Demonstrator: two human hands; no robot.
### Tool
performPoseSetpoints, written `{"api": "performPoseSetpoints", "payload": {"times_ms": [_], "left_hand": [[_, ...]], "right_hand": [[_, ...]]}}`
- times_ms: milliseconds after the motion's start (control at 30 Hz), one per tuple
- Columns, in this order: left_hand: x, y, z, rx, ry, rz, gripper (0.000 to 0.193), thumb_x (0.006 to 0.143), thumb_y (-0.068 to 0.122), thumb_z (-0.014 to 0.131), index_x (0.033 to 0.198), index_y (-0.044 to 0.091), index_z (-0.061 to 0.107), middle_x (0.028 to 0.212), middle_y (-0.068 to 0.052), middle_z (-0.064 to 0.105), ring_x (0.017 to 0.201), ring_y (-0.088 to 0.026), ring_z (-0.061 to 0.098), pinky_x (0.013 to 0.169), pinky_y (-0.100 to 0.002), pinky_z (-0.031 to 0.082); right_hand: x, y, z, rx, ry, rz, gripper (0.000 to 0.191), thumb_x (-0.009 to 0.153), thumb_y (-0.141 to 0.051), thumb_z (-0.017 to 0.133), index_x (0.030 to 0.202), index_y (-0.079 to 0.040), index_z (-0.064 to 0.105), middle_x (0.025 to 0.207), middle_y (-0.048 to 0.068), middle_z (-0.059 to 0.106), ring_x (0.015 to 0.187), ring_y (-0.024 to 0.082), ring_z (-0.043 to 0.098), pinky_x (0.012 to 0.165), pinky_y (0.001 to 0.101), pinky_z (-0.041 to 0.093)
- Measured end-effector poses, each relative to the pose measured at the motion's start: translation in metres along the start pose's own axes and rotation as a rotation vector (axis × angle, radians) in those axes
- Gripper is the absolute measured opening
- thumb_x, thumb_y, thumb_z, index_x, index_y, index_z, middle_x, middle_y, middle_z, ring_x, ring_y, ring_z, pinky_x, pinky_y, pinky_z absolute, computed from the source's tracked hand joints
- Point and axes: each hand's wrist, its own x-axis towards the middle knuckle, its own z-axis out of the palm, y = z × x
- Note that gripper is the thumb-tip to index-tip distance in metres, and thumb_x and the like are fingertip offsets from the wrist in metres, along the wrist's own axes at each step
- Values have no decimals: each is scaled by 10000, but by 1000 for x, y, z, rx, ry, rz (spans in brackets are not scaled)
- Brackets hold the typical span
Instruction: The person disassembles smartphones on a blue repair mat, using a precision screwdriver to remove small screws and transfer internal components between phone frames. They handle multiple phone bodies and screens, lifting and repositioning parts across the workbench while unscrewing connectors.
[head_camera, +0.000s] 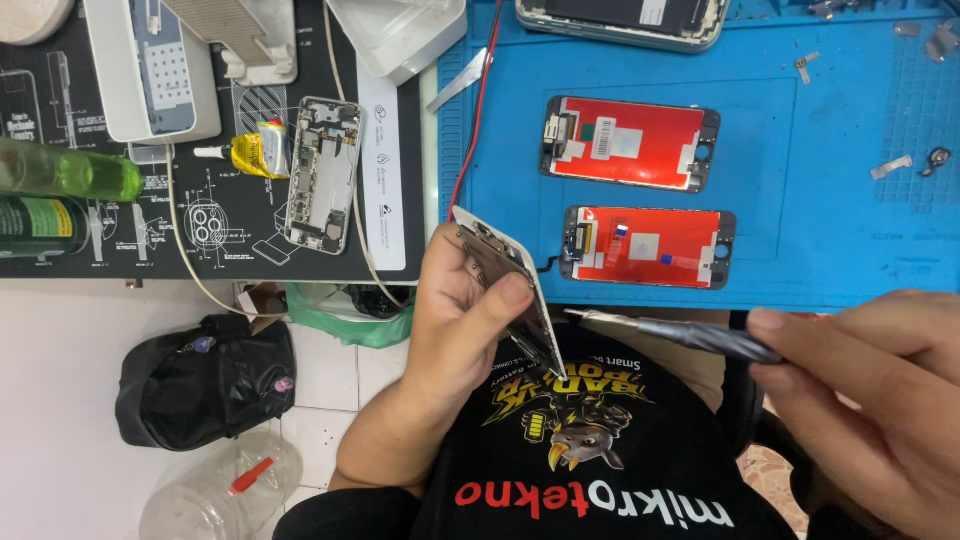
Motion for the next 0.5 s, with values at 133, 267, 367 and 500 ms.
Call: {"api": "performPoseSetpoints", "payload": {"times_ms": [133,267,367,500], "left_hand": [[-6,4,5,32,-28,2,430,1021,98,750,1338,10,474,1201,-106,657,1152,-167,641,1030,-333,519],[-8,6,8,75,-26,29,432,1020,97,737,1345,14,465,1258,-105,655,1170,-164,641,1054,-333,524],[-8,6,10,82,-25,31,431,1019,85,731,1345,11,458,1254,-110,654,1160,-165,644,1037,-333,533],[-8,4,12,86,-21,36,419,1019,61,727,1332,11,454,1245,-119,656,1149,-169,649,1024,-339,539]], "right_hand": [[29,-23,-3,-23,-23,-1,412,717,-98,845,1114,-69,740,641,17,625,585,161,552,527,335,441],[34,-29,-3,-16,-4,-6,412,722,-78,837,1120,-53,735,594,7,604,540,156,530,494,332,419],[30,-31,-3,-15,33,-29,392,754,-67,832,1128,-45,716,631,28,599,558,166,533,498,333,417],[27,-28,-3,-6,-3,36,407,747,-95,850,1135,-64,732,604,14,606,545,155,538,470,321,417]]}}
